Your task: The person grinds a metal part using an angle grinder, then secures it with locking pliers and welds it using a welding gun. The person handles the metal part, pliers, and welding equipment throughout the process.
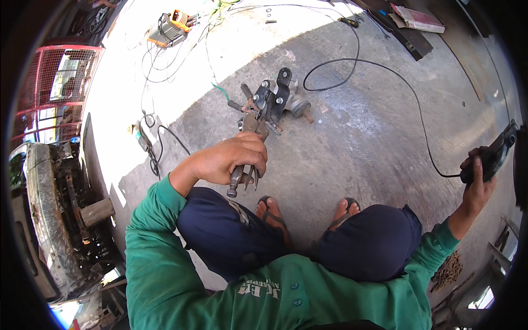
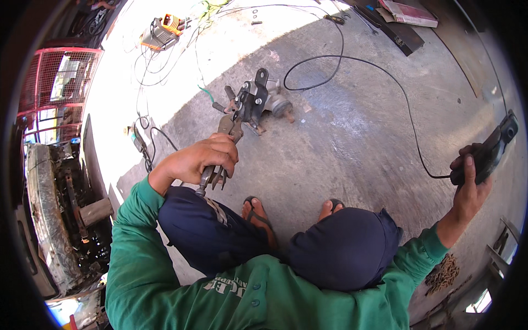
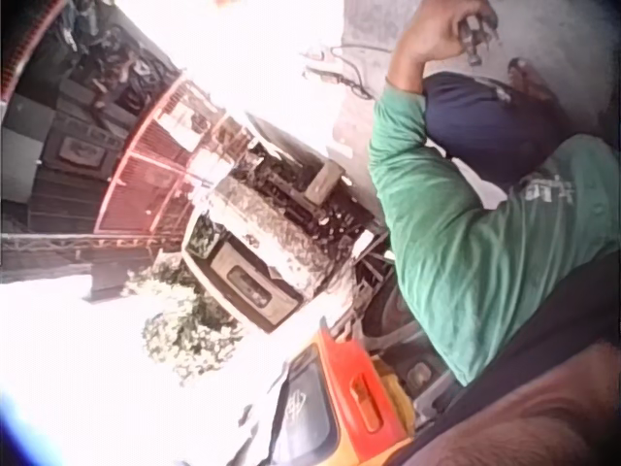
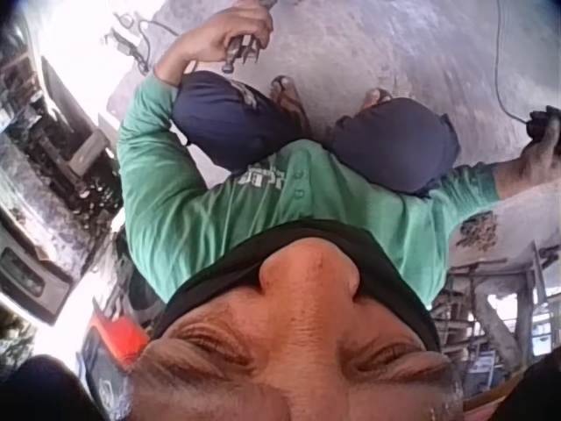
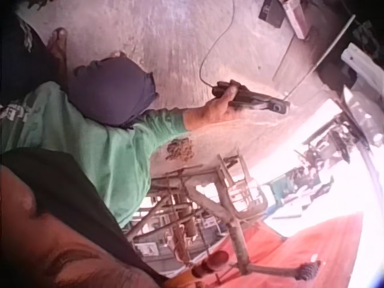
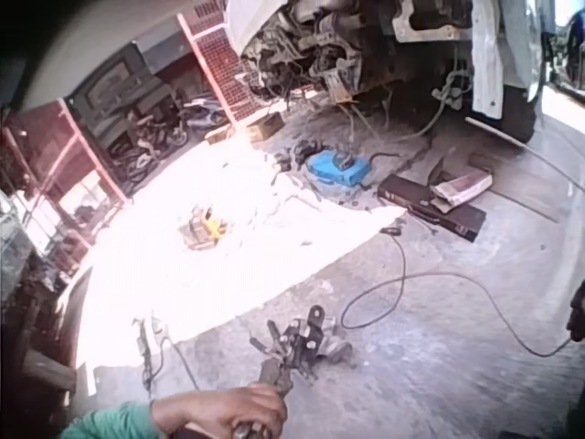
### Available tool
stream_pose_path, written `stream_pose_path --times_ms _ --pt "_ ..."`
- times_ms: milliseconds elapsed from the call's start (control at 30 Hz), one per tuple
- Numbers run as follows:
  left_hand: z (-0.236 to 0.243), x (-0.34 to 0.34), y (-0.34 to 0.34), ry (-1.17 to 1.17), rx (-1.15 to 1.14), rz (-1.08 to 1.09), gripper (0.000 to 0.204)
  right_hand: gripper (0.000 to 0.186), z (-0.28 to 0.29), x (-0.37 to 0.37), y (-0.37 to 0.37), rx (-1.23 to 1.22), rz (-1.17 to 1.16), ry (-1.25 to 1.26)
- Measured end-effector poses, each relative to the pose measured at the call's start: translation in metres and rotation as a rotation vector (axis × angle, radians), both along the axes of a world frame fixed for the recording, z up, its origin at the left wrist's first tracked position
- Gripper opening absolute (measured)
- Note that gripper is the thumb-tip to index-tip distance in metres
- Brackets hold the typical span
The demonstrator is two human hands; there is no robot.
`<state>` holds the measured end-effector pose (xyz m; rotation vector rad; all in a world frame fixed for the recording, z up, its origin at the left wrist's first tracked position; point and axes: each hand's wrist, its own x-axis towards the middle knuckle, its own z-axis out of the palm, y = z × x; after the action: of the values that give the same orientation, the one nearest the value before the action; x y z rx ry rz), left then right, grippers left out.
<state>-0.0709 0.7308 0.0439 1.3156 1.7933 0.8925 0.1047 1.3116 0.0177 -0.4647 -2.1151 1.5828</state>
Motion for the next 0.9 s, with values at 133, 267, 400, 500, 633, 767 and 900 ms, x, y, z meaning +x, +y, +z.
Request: stream_pose_path --times_ms 133,267,400,500,633,767,900 --pt "0.005 0.002 0.002 0.021 -0.033 -0.002 0.032 0.041 -0.02 0.004 -0.089 0.031 0.321 -0.293" --pt "0.006 0.002 0.004 0.007 -0.033 -0.001 0.03 0.046 -0.022 0.002 -0.148 0.119 0.42 -0.515" --pt "0.003 0.004 0.001 -0.007 -0.054 0.012 0.025 0.046 -0.014 0.004 -0.168 0.213 0.525 -0.582" --pt "0.004 0.004 0.003 0.004 -0.058 0.007 0.024 0.05 -0.037 0.009 -0.176 0.359 0.591 -0.384" --pt "0.004 0.004 0.002 0.005 -0.066 0.006 0.024 0.061 -0.04 0.001 -0.19 0.458 0.703 -0.315" --pt "0.003 0.004 0.003 0.036 -0.033 -0.011 0.029 0.066 -0.034 -0.012 -0.192 0.631 0.784 -0.274" --pt "0.006 0.005 0.005 0.038 -0.043 -0.006 0.028 0.067 -0.031 -0.021 -0.199 0.721 0.789 -0.243"
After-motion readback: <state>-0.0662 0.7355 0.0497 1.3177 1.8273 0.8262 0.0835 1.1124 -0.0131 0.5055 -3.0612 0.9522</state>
